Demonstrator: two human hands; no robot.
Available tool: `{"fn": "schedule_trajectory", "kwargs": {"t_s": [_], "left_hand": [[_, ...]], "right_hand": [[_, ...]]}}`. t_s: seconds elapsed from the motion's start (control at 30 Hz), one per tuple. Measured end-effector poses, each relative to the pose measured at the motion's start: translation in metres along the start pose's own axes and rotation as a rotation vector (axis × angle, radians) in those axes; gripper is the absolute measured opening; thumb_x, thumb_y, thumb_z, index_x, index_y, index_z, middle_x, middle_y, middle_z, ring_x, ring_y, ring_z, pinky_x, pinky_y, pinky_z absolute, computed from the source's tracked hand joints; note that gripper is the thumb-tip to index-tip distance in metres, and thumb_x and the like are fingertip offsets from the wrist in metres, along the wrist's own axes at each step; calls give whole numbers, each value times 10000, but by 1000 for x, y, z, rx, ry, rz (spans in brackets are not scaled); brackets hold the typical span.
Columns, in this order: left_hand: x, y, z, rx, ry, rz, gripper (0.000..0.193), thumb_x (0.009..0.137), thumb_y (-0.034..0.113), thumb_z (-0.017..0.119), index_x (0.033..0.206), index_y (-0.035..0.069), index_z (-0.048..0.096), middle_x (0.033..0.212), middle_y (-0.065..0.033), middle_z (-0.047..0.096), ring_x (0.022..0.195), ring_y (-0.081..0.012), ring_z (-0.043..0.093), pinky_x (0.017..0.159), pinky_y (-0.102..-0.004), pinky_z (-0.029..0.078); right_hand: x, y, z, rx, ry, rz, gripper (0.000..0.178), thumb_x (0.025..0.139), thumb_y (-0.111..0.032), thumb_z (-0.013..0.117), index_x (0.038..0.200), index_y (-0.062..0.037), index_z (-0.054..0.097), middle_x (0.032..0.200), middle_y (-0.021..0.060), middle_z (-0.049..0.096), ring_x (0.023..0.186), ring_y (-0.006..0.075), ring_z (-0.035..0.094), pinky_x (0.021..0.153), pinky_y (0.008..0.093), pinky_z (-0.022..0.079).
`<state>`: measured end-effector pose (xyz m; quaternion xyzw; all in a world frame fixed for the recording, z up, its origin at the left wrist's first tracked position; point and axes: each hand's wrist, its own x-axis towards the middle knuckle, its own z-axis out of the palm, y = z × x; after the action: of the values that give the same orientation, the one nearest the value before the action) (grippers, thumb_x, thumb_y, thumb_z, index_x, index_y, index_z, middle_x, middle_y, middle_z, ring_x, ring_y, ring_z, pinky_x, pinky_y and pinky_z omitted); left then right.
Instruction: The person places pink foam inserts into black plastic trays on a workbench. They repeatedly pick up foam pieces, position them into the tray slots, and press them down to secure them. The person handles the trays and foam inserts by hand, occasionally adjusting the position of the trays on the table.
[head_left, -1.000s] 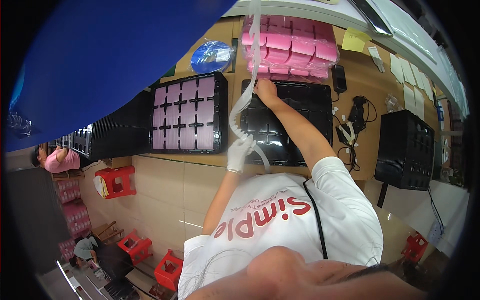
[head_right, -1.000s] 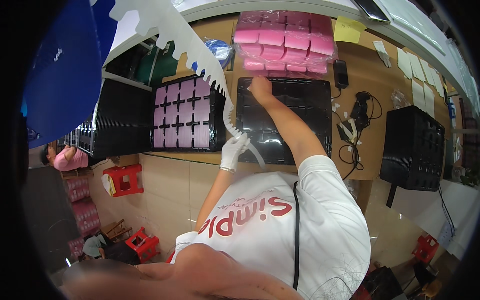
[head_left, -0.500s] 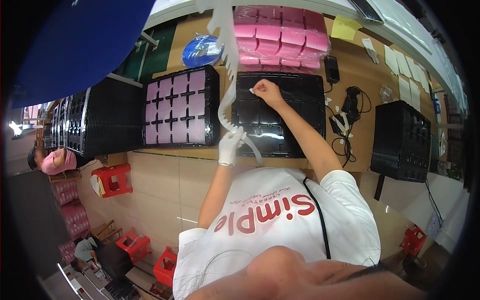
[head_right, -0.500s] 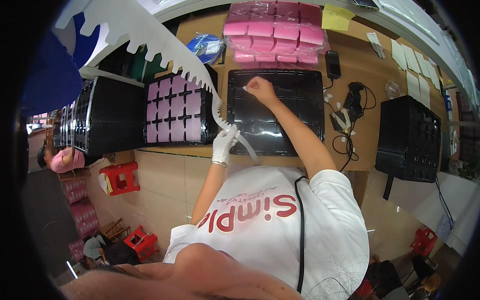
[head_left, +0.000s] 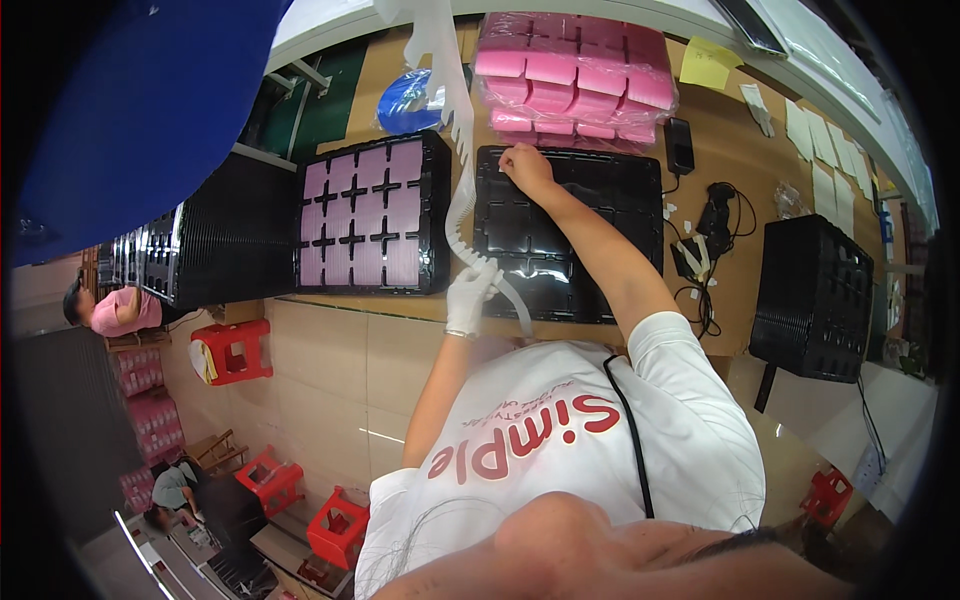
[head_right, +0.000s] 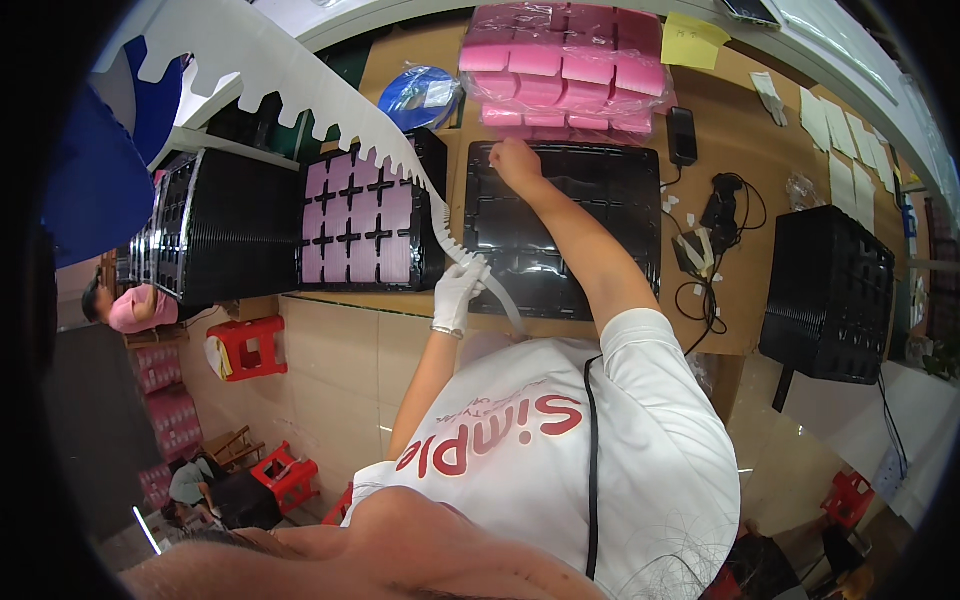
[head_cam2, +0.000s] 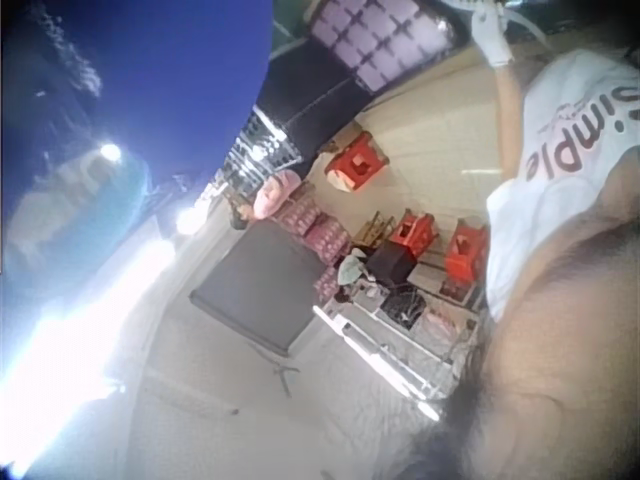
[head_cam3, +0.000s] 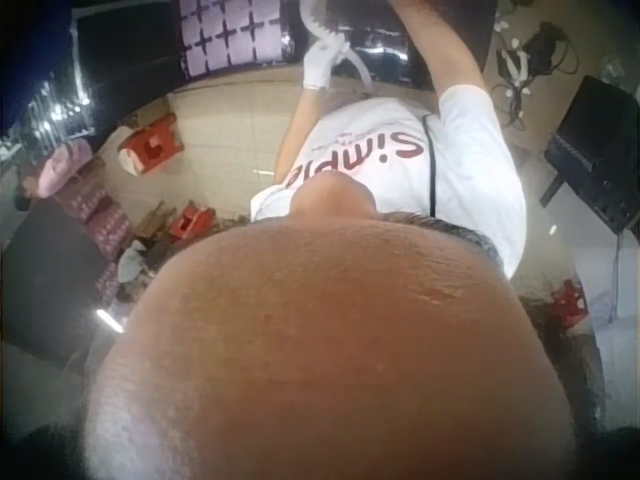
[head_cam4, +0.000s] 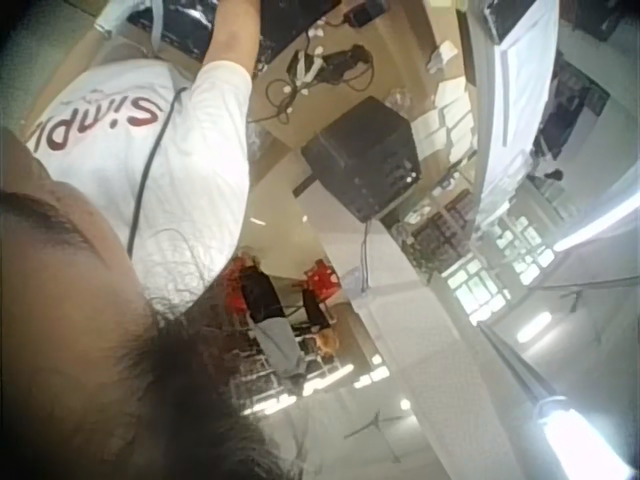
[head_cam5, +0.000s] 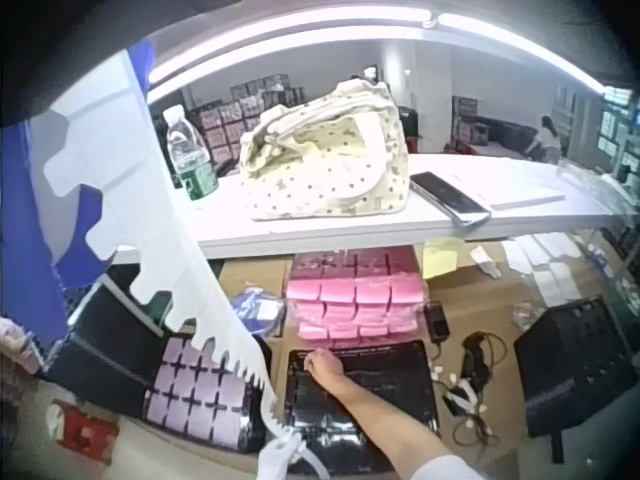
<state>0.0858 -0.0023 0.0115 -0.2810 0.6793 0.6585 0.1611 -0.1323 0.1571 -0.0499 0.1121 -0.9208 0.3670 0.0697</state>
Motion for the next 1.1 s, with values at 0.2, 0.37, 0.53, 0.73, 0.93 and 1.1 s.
{"fn": "schedule_trajectory", "kwargs": {"t_s": [0.2, 0.37, 0.53, 0.73, 0.93, 1.1], "left_hand": [[-6, 5, 3, 1, 37, 20, 293, 868, 295, 705, 845, 10, 638, 740, -16, 648, 579, -23, 520, 528, -154, 394], [-6, 4, 4, -39, 24, 20, 285, 864, 288, 705, 874, 9, 645, 778, -20, 667, 603, -29, 540, 554, -159, 413], [-3, 2, 5, -56, 23, 26, 283, 865, 300, 707, 865, 22, 653, 757, -7, 656, 580, -20, 521, 530, -156, 395], [-5, 6, 2, -30, 47, 7, 287, 871, 324, 698, 872, 40, 659, 714, 14, 628, 552, -5, 484, 493, -143, 355], [-20, 18, 15, -121, 50, -15, 258, 870, 328, 700, 855, 74, 655, 662, 60, 553, 525, 6, 421, 465, -148, 309], [-29, 21, 35, -249, 1, -37, 228, 887, 289, 685, 873, 63, 659, 731, 39, 578, 581, -7, 457, 515, -150, 346]], "right_hand": [[3, -7, -8, -105, -129, -27, 126, 764, -180, 694, 854, -127, 622, 917, 60, 628, 861, 286, 627, 750, 406, 504], [12, -2, 2, -178, -128, 36, 137, 732, -202, 706, 800, -114, 626, 870, 83, 635, 879, 293, 631, 749, 424, 499], [-3, 0, 2, -61, -202, -118, 96, 679, -160, 697, 690, -87, 635, 804, 95, 625, 834, 293, 633, 707, 397, 496], [-81, -14, -24, 1134, -199, 237, 89, 807, -20, 634, 886, -9, 594, 960, 119, 646, 897, 206, 638, 815, 309, 516], [-171, -27, -55, 1445, -375, 599, 195, 857, -90, 557, 1017, 13, 601, 972, 111, 637, 868, 195, 624, 790, 304, 507], [-205, -77, -59, 785, -240, 415, 124, 864, -130, 671, 932, -30, 645, 764, -48, 566, 632, 46, 461, 545, 236, 387]]}}
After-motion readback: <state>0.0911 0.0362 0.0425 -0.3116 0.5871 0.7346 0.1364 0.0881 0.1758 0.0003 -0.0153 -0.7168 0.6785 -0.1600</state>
